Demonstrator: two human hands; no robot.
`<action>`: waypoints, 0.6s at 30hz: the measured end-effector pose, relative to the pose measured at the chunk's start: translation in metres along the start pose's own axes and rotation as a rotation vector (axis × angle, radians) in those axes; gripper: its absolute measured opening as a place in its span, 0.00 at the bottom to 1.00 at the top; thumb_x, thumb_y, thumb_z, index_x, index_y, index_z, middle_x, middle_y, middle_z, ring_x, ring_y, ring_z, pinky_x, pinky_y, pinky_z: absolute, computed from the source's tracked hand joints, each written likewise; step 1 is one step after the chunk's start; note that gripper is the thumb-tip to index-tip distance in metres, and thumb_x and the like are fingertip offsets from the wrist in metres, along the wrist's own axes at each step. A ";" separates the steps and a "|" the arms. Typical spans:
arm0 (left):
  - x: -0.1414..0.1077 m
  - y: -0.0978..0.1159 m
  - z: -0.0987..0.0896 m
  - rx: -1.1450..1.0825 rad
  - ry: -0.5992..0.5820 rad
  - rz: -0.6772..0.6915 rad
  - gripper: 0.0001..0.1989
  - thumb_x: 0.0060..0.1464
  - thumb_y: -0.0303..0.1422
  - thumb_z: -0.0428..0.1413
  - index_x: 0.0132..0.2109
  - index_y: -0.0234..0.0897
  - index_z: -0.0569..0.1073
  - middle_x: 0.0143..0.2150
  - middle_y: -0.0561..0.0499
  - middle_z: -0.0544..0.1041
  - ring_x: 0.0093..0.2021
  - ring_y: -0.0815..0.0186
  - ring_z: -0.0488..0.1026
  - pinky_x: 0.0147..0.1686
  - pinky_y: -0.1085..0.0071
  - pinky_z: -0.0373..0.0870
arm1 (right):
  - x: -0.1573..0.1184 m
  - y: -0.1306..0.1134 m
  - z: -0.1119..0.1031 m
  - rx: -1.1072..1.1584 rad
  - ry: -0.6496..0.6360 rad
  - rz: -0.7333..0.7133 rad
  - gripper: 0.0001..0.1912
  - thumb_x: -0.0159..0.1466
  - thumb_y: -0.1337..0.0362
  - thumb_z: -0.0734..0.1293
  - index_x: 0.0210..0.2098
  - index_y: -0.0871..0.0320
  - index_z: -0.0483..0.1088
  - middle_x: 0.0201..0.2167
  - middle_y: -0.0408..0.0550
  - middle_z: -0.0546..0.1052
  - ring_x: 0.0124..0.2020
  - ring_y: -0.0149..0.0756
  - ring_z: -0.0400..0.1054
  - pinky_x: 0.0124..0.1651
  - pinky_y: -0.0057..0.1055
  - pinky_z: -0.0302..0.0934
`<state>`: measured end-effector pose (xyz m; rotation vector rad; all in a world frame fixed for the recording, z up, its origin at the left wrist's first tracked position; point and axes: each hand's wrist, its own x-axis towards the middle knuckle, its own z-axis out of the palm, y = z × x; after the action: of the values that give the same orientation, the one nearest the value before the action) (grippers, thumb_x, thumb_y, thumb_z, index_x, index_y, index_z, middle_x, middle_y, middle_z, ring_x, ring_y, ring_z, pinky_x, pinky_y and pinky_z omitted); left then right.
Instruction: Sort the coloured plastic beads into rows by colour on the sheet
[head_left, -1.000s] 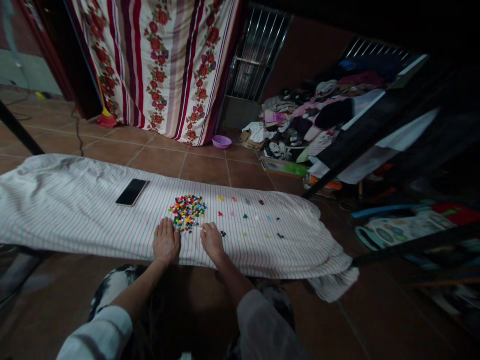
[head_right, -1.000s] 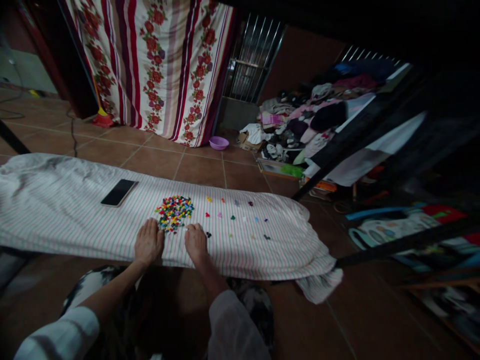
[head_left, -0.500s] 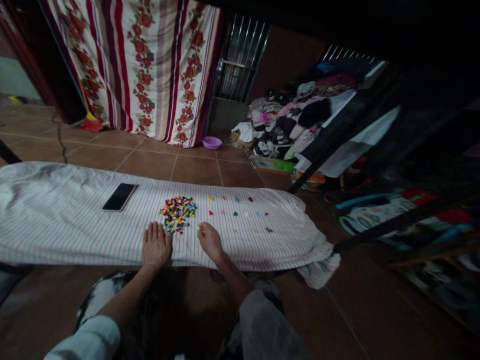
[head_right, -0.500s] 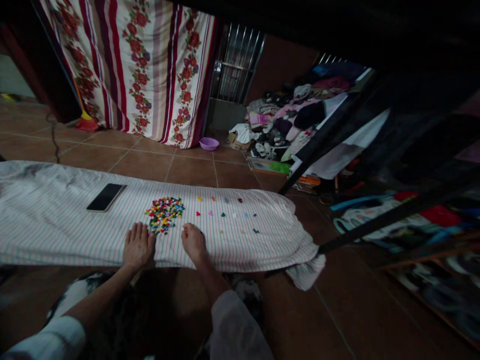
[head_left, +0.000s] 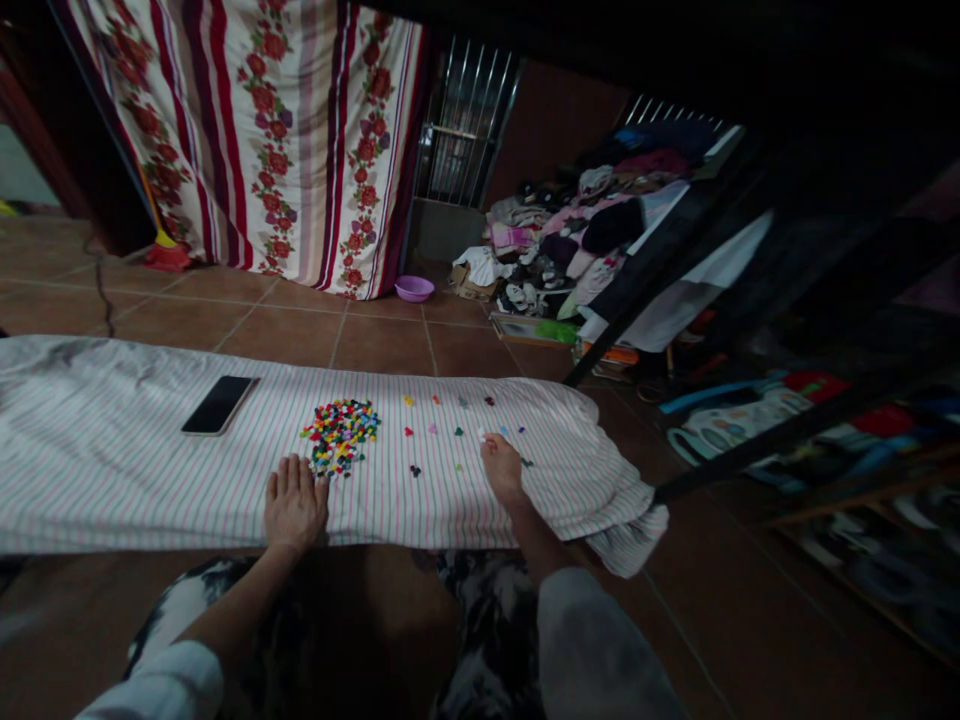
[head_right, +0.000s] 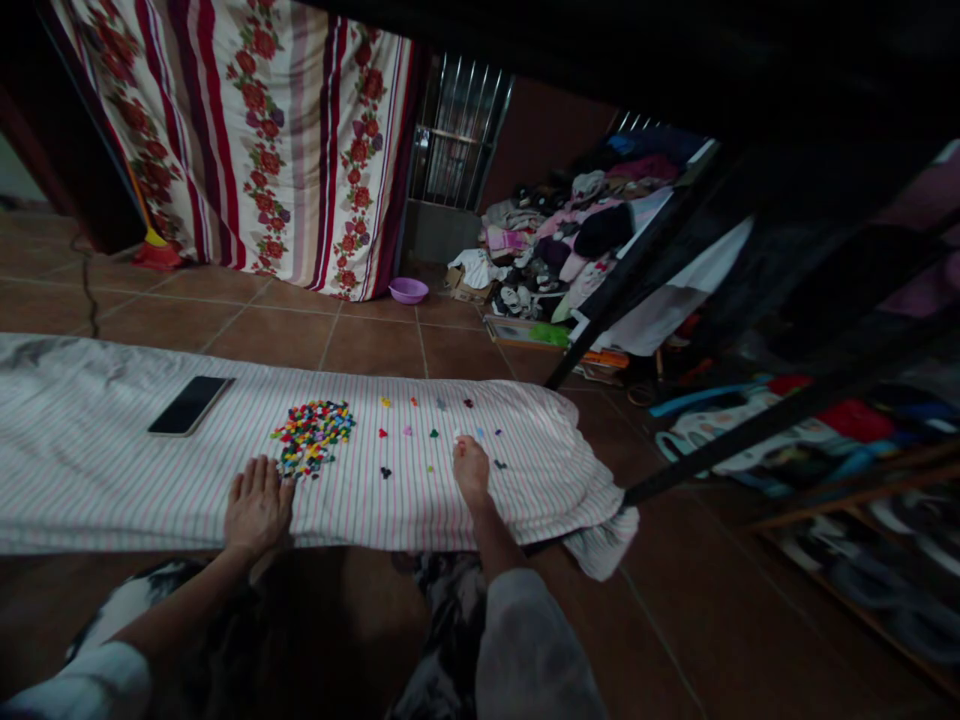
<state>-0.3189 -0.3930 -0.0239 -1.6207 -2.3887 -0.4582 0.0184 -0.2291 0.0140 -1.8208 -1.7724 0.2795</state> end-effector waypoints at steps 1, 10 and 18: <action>0.000 0.000 0.000 0.003 0.001 0.004 0.33 0.59 0.42 0.37 0.58 0.18 0.65 0.62 0.30 0.64 0.65 0.48 0.55 0.63 0.52 0.49 | 0.005 0.005 -0.002 -0.011 0.000 0.014 0.13 0.60 0.68 0.59 0.39 0.58 0.73 0.33 0.47 0.78 0.35 0.33 0.71 0.41 0.27 0.60; 0.000 -0.001 0.005 0.015 0.029 0.016 0.33 0.58 0.42 0.37 0.58 0.18 0.66 0.61 0.30 0.64 0.65 0.48 0.56 0.63 0.53 0.49 | 0.031 0.022 -0.002 -0.222 -0.088 0.028 0.14 0.61 0.69 0.58 0.36 0.56 0.75 0.33 0.47 0.78 0.35 0.32 0.69 0.37 0.24 0.56; 0.000 -0.001 0.005 -0.007 0.035 0.016 0.33 0.58 0.42 0.38 0.58 0.18 0.66 0.61 0.30 0.64 0.65 0.48 0.56 0.63 0.53 0.49 | 0.042 0.017 0.005 -0.276 -0.155 0.018 0.17 0.63 0.71 0.56 0.41 0.58 0.75 0.38 0.50 0.77 0.41 0.32 0.69 0.42 0.24 0.58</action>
<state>-0.3199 -0.3916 -0.0287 -1.6199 -2.3498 -0.4876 0.0341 -0.1865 0.0111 -2.0552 -1.9829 0.1943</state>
